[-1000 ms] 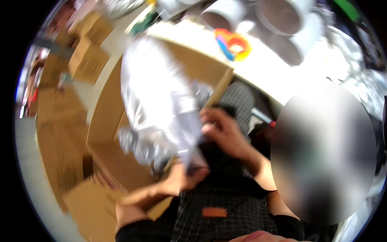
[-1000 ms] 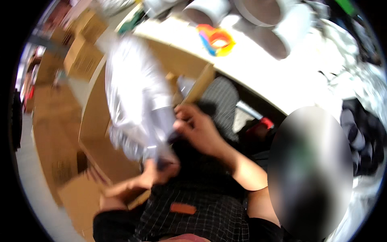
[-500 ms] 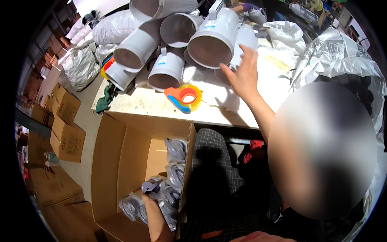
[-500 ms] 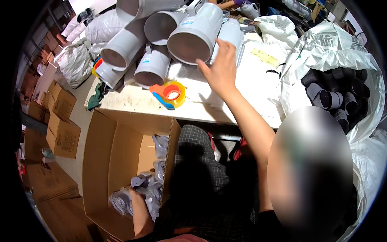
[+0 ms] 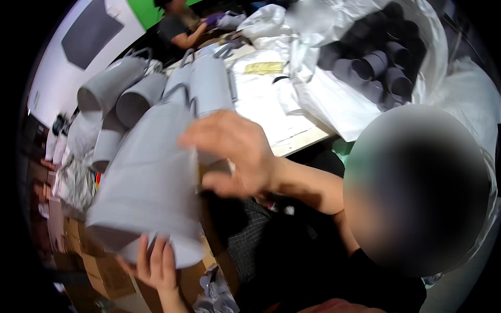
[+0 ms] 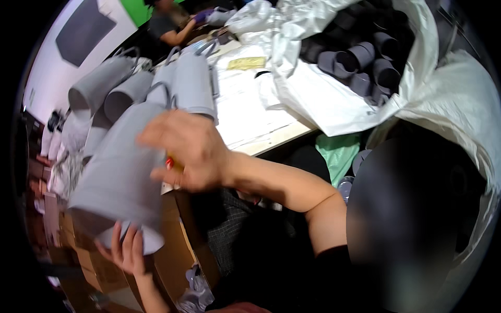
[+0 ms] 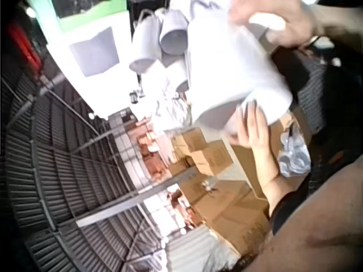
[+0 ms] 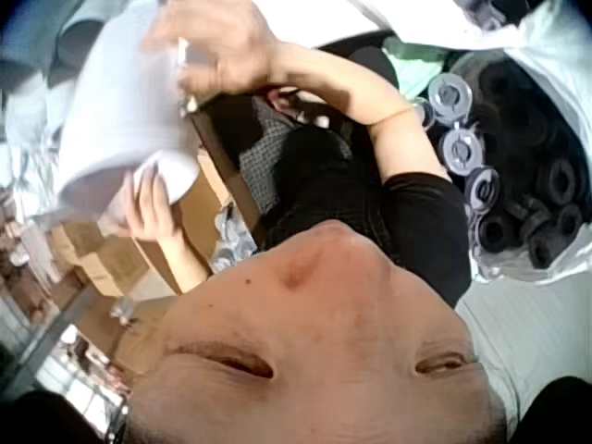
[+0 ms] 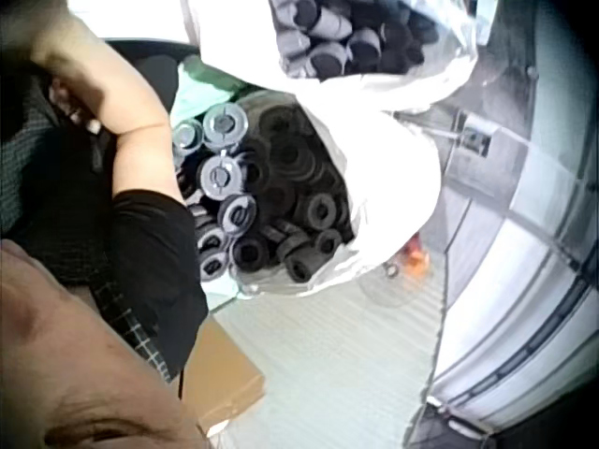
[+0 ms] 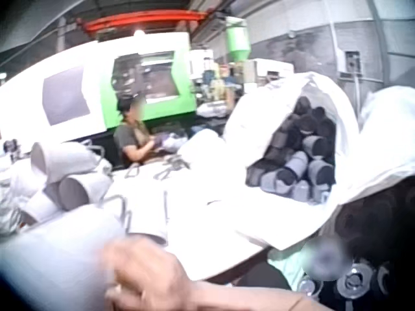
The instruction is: The person assembles white plastic containers by attaching grey lids. They pick up a container body, retrieve a lid from a nearby bag, and screw it onto the container. The person also uses a yellow tool to clean the inside of a container before assembly. The finished containers are placed into a cardboard box.
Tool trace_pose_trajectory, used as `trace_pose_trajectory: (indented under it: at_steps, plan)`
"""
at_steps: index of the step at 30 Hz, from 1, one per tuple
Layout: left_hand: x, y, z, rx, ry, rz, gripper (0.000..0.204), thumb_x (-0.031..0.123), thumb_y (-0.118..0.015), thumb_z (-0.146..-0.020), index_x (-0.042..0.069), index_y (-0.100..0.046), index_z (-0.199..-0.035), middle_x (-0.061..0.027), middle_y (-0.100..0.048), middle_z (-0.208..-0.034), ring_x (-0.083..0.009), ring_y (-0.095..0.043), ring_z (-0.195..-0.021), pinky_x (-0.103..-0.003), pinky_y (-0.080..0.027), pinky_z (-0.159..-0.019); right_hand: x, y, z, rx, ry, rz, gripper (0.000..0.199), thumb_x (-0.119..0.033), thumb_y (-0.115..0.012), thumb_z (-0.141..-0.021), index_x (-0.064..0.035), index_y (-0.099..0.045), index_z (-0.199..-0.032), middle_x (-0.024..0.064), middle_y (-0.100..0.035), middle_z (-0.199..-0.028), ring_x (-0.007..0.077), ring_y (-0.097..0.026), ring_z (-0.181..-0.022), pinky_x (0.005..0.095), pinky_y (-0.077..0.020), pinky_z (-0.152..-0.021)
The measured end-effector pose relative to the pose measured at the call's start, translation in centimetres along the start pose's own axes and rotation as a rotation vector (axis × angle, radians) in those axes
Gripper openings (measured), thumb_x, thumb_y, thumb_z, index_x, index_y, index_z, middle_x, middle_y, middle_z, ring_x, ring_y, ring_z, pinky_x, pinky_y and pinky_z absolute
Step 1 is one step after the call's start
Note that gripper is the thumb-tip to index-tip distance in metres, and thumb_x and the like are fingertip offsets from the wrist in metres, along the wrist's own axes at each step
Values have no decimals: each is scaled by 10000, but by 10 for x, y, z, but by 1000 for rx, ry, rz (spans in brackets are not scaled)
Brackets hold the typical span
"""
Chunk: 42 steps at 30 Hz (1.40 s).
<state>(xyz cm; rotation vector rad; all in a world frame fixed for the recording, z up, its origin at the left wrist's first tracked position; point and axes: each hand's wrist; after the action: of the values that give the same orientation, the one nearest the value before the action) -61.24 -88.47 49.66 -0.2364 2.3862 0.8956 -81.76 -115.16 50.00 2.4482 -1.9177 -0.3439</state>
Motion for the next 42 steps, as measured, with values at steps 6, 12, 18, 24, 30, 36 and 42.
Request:
trace_pose_trajectory:
  at_steps: [6, 12, 18, 24, 30, 36, 42]
  plan:
    - [21, -8, 79, 515, 1370, 572, 547, 385, -512, -1058, -77, -477, -1348, -200, -586, -1356, -279, -592, -1171, -396, -429, -1067, 12, 19, 148, -404, -528, 318, 769, -540, -584, -955, -26, -382, -1490, 255, -359, -1553, 409, -372, -1424, 517, -301, -1185]
    - [52, -70, -16, 657, 1509, 1222, 466, 416, -524, -1064, -15, -533, -1239, -92, -658, -1122, -141, -612, -888, -256, -453, -737, -48, 127, 195, -106, -381, 209, 489, -373, -711, -898, -52, -616, -1255, 123, -697, -1119, 368, -643, -1085, 466, -457, -1023]
    - [85, -110, -60, 484, 1497, 1421, 484, 417, -553, -1050, -17, -562, -1262, -121, -648, -1237, -176, -640, -1032, -256, -518, -809, -3, 199, 157, -27, -573, 695, 699, -534, -615, -925, -34, -524, -1405, 197, -598, -1368, 405, -535, -1280, 478, -420, -1067]
    - [105, -152, -42, 563, 1784, 1977, 479, 300, -507, -1075, -42, -497, -1409, -151, -564, -1431, -272, -549, -1306, -425, -480, -1061, 28, 210, 177, -12, -883, 578, 326, -104, -715, -795, -42, -665, -1111, 198, -663, -1122, 326, -659, -956, 402, -539, -832]
    - [126, -161, -82, 401, 1450, 1572, 425, 263, -543, -1062, -72, -509, -1322, -196, -617, -1243, -265, -618, -1120, -412, -490, -981, 238, 412, 225, -519, -1197, 1219, 420, -277, -826, -716, -76, -698, -1062, 217, -509, -1415, 391, -469, -1314, 467, -475, -1027]
    - [101, -126, -55, 362, 1438, 1267, 383, 264, -563, -1056, -50, -535, -1275, -84, -657, -1036, -152, -613, -905, -294, -491, -812, 210, 333, 226, 119, -942, 1133, 561, -159, -821, -676, -93, -582, -1180, 199, -540, -1148, 376, -584, -1022, 459, -503, -882]
    - [95, -110, -30, 442, 1284, 1300, 338, 226, -627, -1027, -27, -569, -1243, -32, -636, -1015, -83, -537, -843, -239, -416, -749, 170, 344, 232, -100, -1066, 878, 587, -43, -669, -786, -166, -488, -1331, 226, -586, -1248, 460, -564, -1167, 488, -488, -940]
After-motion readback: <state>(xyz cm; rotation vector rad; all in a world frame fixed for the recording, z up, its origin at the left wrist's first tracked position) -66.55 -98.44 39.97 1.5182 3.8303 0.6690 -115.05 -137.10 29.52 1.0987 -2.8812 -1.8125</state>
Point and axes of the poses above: each hand's wrist, its own z-axis away from the middle knuckle, its own y-axis out of the back of the hand, x = y × z
